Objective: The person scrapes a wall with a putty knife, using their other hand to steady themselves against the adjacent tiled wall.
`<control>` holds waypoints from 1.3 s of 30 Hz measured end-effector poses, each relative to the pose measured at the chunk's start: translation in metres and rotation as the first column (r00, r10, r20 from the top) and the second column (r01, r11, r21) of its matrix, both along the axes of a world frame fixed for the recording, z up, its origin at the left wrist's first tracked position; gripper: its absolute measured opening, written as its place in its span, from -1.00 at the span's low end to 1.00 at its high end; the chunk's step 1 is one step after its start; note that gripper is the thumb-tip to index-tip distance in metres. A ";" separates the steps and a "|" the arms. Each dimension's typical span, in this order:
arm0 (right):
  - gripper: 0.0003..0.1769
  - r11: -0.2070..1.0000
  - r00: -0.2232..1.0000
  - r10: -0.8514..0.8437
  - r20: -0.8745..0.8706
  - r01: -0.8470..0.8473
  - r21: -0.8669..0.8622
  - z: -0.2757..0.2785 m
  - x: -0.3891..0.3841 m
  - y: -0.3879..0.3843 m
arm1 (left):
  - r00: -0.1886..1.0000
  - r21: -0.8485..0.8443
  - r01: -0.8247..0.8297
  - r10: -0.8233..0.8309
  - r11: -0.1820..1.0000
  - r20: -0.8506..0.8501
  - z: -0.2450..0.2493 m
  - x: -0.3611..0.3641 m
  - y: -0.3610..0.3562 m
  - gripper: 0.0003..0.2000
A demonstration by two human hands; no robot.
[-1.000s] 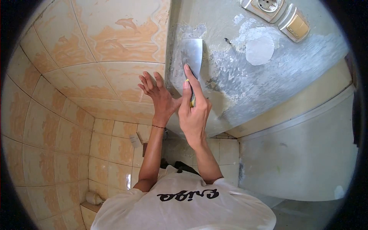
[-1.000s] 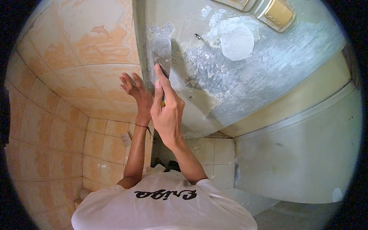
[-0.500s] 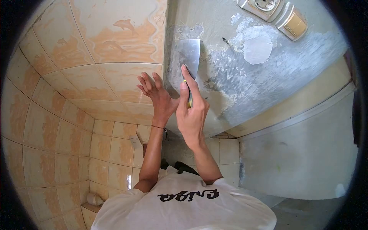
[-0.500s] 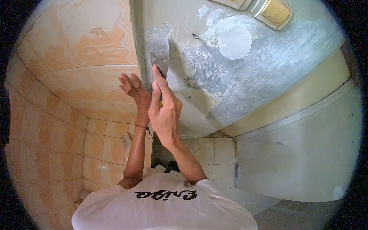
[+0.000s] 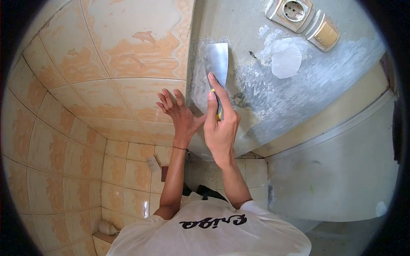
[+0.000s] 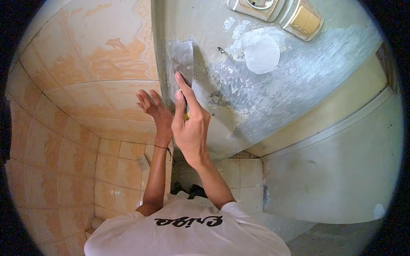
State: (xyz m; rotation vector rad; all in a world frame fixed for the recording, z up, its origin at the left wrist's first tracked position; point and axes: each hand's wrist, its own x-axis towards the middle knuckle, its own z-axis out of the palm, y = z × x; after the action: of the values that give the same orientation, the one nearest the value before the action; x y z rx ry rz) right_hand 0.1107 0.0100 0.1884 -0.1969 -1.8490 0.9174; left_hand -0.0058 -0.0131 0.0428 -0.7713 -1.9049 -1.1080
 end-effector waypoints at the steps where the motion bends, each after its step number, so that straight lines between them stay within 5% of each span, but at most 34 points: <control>1: -0.62 1.000 1.000 0.001 0.000 -0.001 -0.001 -0.002 0.002 0.000 | 1.000 -0.006 0.000 0.000 1.000 0.008 0.000 0.001 0.000 0.38; 13: -0.56 0.980 0.980 0.191 0.058 -0.193 0.038 -0.004 0.025 0.029 | 0.998 -0.021 0.023 -0.021 1.000 0.058 0.018 0.019 -0.012 0.42; 16: -0.47 0.979 0.959 0.200 0.200 -0.188 -0.080 -0.009 0.044 0.034 | 0.996 0.010 0.037 -0.037 0.999 0.082 0.022 0.030 -0.010 0.42; 19: -0.44 0.832 0.936 0.351 0.036 -0.294 -0.471 -0.004 0.054 0.028 | 0.993 0.012 0.050 -0.051 0.999 0.108 0.014 0.039 -0.007 0.43; 23: -0.66 0.833 0.921 0.380 0.083 -0.302 -0.463 -0.023 0.058 0.040 | 0.995 -0.037 -0.002 0.005 0.999 0.096 0.002 0.035 -0.003 0.44; 30: -0.67 0.884 0.960 0.221 0.170 -0.124 -0.450 -0.015 0.059 0.040 | 0.998 -0.056 -0.061 0.062 0.997 0.010 -0.012 0.021 0.004 0.49; 33: -0.65 0.975 0.989 0.063 0.134 -0.032 -0.218 -0.026 0.051 0.049 | 0.996 -0.016 -0.091 0.091 0.996 0.009 -0.026 0.022 0.009 0.52; 35: -0.62 0.970 0.958 0.125 0.259 -0.063 -0.235 -0.028 0.049 0.058 | 0.995 0.056 -0.092 0.090 0.994 0.042 -0.033 0.020 0.015 0.53; 39: -0.62 0.894 0.938 0.287 0.193 -0.190 -0.405 -0.021 0.051 0.050 | 0.997 0.059 -0.056 0.052 0.997 0.058 -0.039 0.017 0.013 0.54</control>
State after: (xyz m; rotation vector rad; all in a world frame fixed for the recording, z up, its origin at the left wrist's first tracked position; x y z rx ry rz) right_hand 0.1618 0.0603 0.1674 -0.3406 -1.9349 1.4861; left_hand 0.0113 -0.0003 0.0036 -0.6576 -1.9182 -1.1596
